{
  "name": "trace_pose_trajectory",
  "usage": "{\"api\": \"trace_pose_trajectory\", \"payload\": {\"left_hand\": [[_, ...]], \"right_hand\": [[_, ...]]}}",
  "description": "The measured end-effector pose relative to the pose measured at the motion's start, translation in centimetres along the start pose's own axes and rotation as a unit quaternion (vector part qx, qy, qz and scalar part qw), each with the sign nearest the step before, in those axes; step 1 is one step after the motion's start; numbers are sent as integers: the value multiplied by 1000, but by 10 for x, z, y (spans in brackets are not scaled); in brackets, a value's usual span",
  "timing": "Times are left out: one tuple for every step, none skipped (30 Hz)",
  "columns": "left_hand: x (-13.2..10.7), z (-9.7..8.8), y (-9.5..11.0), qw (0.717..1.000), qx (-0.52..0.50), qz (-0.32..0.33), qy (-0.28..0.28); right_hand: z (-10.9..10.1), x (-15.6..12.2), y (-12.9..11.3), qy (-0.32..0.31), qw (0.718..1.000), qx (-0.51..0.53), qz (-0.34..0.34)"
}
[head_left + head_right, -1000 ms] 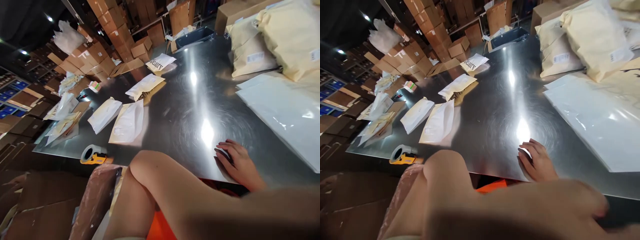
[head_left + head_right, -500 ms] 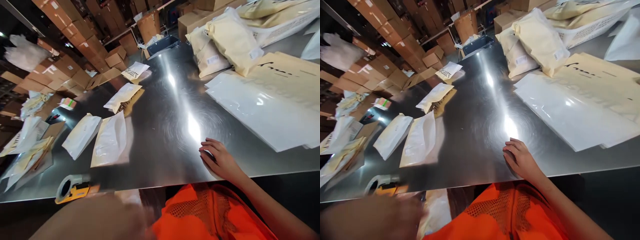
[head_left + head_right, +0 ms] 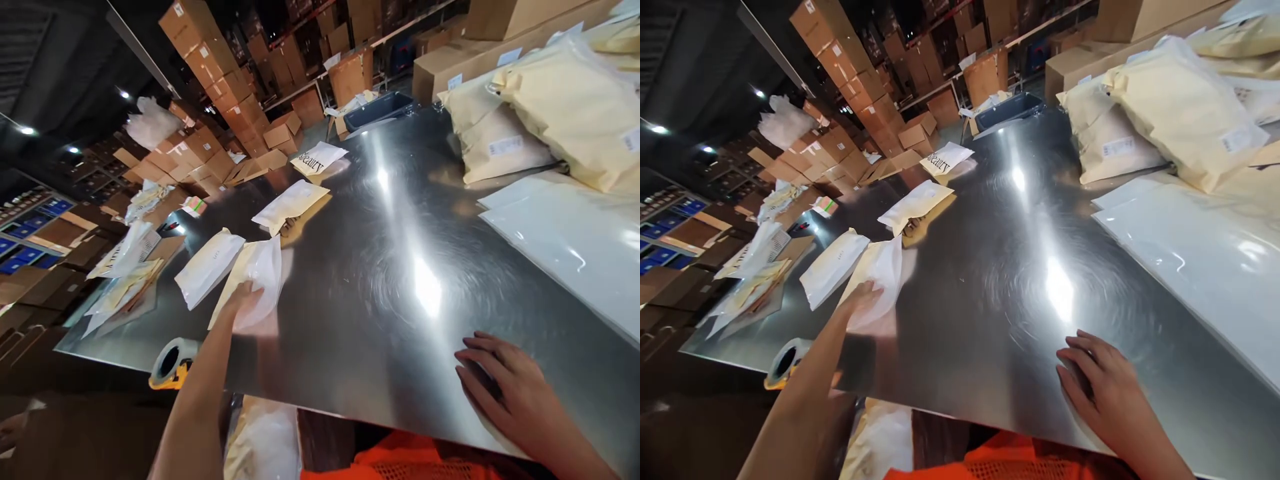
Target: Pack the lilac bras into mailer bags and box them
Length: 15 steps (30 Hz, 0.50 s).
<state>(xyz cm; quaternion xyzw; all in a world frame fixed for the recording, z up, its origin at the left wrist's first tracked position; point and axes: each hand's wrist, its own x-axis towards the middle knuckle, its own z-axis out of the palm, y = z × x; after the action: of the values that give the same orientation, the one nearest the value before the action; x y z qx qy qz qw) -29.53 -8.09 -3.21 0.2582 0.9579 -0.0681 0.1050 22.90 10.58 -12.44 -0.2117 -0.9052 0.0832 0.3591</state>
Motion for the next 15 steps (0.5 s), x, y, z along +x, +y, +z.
{"api": "trace_pose_trajectory", "payload": {"left_hand": [[8, -9, 1, 1000, 7, -2, 2], [17, -18, 6, 1000, 14, -5, 14], [28, -28, 14, 999, 22, -5, 37], [39, -37, 26, 997, 27, 1, 66], [51, -44, 40, 995, 30, 12, 97], [63, -50, 56, 991, 31, 26, 125], [74, -53, 74, 987, 30, 39, 150], [85, -55, 92, 984, 28, 51, 171], [95, -55, 110, 980, 25, 58, 188], [104, -55, 126, 977, 21, 62, 202], [111, -54, 141, 975, 15, 67, 212], [118, -53, 153, 973, 8, 73, 219], [124, -52, 163, 971, -1, 81, 223], [128, -51, 171, 970, -12, 90, 225], [132, -51, 178, 969, -24, 98, 224]], "right_hand": [[1, 1, 0, -4, 1000, -10, 1], [1, 1, 0, -14, 1000, -22, 3], [2, 1, 0, -26, 999, -33, 3], [2, 1, -1, -40, 998, -44, 4], [2, 2, -1, -53, 997, -54, 3], [2, 1, 0, -63, 996, -60, 0], [1, 1, 0, -69, 995, -65, -3], [1, 1, 0, -75, 995, -69, -5], [0, 1, 1, -77, 994, -73, -6], [-1, 1, 1, -78, 994, -78, -5], [-2, 2, 1, -77, 994, -82, -2], [-3, 2, 0, -75, 993, -86, 1], [-4, 3, -1, -72, 993, -89, 6], [-5, 3, -3, -68, 993, -92, 12], [-6, 4, -5, -65, 993, -92, 19]]}}
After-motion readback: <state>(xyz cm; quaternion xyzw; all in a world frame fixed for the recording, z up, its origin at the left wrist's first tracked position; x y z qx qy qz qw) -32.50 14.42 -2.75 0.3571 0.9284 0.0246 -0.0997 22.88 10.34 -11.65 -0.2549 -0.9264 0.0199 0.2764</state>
